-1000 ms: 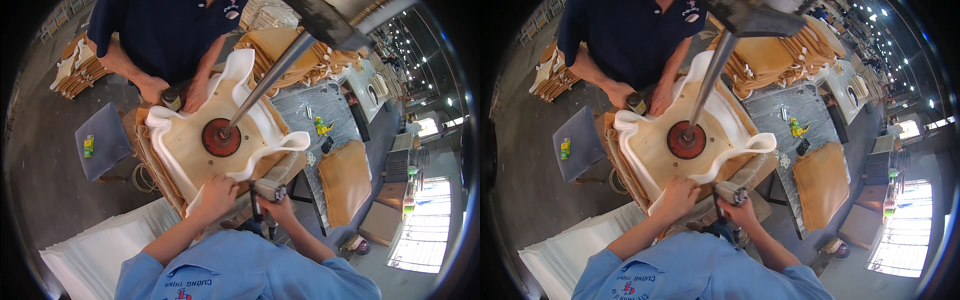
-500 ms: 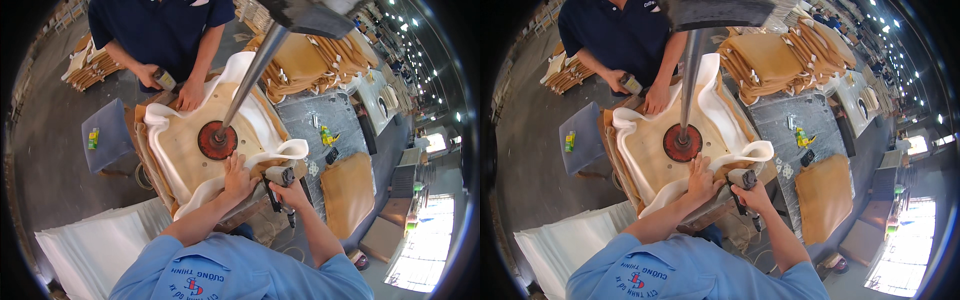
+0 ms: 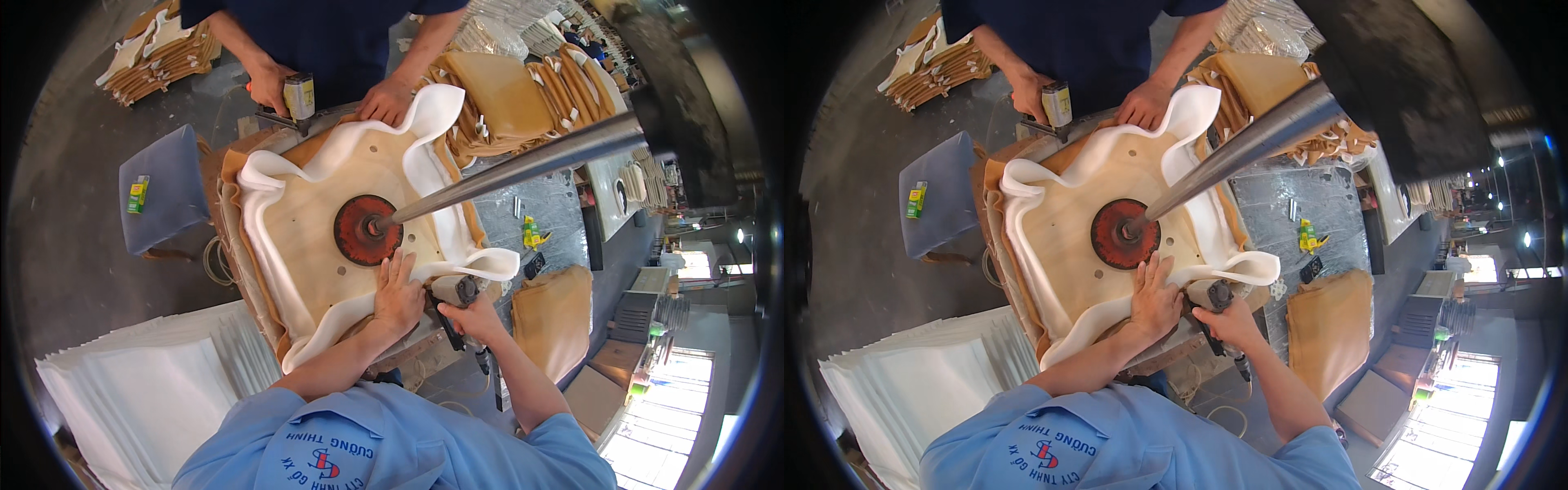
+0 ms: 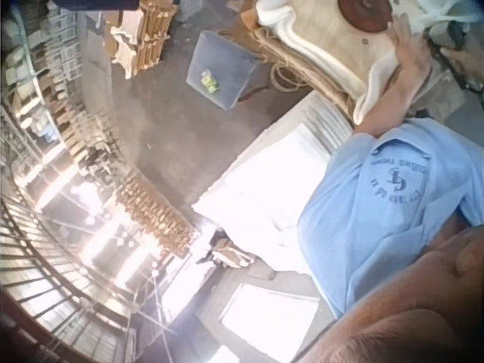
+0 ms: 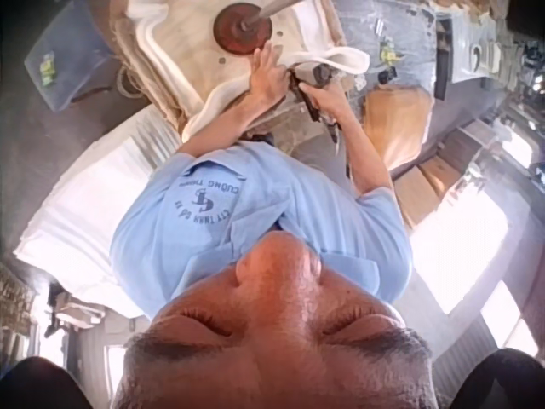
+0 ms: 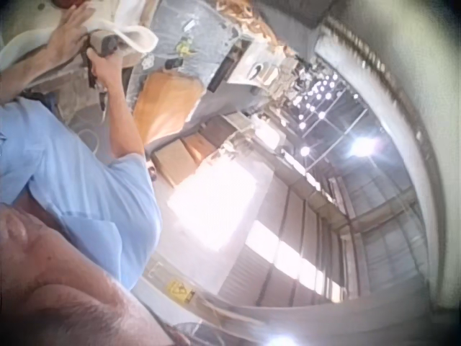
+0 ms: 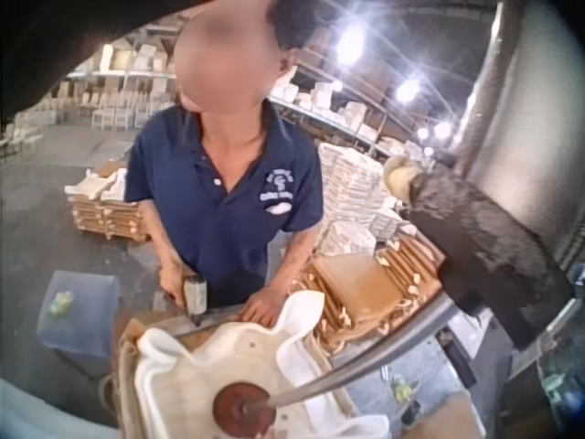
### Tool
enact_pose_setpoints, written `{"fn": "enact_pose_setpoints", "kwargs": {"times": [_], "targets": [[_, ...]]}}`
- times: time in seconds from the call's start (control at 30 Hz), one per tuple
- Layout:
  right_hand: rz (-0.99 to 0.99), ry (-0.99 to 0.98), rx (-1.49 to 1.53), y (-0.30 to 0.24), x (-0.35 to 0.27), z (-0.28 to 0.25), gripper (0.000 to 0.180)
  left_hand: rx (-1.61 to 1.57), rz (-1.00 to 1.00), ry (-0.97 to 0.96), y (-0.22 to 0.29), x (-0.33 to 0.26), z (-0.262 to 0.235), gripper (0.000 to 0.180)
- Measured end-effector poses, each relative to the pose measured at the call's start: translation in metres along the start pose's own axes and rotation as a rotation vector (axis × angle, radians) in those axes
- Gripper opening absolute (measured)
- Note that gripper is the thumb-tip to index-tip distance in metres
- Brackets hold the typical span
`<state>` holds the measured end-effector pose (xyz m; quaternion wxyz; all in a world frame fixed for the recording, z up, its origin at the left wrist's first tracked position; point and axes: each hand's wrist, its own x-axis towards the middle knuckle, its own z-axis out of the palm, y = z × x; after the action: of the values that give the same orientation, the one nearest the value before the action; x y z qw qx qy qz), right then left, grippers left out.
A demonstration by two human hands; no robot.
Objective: The person assembles a chair seat by layering white fabric and brown material over a wooden base. They use a pneumatic staple gun to secure the layers to the underside of the seat while a coworker assists by applying adhesive and holding the materials in place.
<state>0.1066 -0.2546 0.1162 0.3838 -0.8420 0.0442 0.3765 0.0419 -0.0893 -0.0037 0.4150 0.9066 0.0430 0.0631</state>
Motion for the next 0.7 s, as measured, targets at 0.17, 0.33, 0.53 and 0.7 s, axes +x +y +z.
{"fn": "enact_pose_setpoints", "kwargs": {"times": [0.17,0.33,0.53,0.7], "targets": [[-0.158,0.080,-0.233,-0.007,0.010,0.005,0.039,0.023,0.017,0.011,-0.002,0.006,0.000,0.021],[-0.125,0.052,-0.239,0.000,0.012,-0.001,0.037,0.038,0.041,-0.048,-0.001,-0.008,-0.013,0.025],[-0.035,-0.053,-0.072,-0.007,-0.005,-0.003,0.031,0.044,-0.004,-0.061,-0.002,-0.005,-0.011,0.024],[-0.047,-0.014,-0.163,-0.023,-0.005,0.010,0.027,0.040,0.035,0.004,-0.007,-0.008,-0.008,0.025]]}}
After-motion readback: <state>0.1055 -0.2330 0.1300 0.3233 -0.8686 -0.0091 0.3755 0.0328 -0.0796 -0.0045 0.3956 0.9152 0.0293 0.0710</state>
